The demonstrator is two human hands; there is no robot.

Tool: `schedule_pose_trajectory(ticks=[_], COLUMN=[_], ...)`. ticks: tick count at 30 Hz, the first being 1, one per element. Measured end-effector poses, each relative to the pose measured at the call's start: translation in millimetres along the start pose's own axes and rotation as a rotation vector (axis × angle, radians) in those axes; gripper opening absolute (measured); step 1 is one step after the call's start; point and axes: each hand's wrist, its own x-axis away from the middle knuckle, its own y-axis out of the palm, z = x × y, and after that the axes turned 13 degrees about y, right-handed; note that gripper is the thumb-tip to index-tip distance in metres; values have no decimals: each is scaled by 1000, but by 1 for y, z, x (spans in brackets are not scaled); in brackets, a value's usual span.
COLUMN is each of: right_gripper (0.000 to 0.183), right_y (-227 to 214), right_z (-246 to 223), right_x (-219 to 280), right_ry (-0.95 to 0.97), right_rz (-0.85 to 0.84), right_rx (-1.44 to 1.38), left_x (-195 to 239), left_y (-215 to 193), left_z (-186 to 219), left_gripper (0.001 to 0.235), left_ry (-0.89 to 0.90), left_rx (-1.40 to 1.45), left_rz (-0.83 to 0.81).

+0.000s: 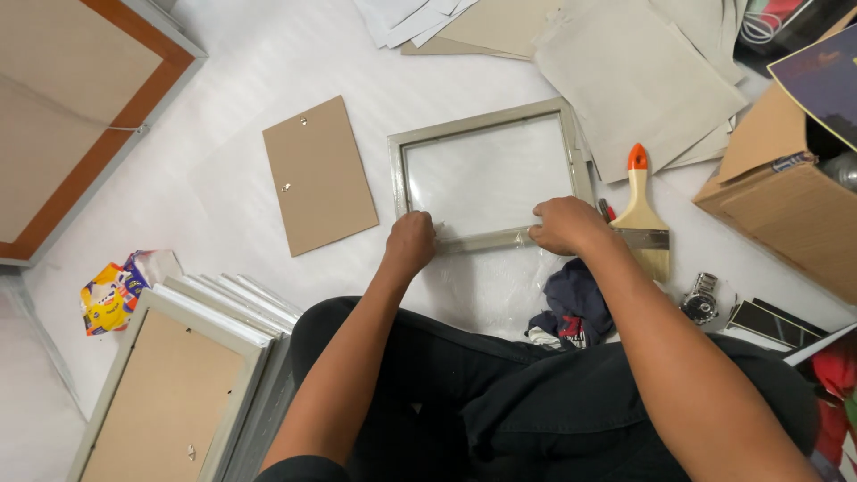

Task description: Assembling a picture frame by cleaning the glass, inserting the artwork, and securing the backing board.

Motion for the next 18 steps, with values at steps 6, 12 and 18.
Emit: schedule_pose_trajectory(ticks=[6,12,18], right_gripper=[57,58,55], right_y=[-2,-8,-17], right_z=[0,-10,-11], right_x=[3,3,2], right_ry=[-2,18,14], right_rz=[-21,-54,-89], right_rx=[-4,-11,-29], left_x=[-1,-69,-130], left_y=[-6,-19,-28], left_z=[2,-23,-49], left_gripper=[9,12,11], left_ry=[46,15,-73], left_rx=[-26,-135,-121], left_rz=[-49,8,191])
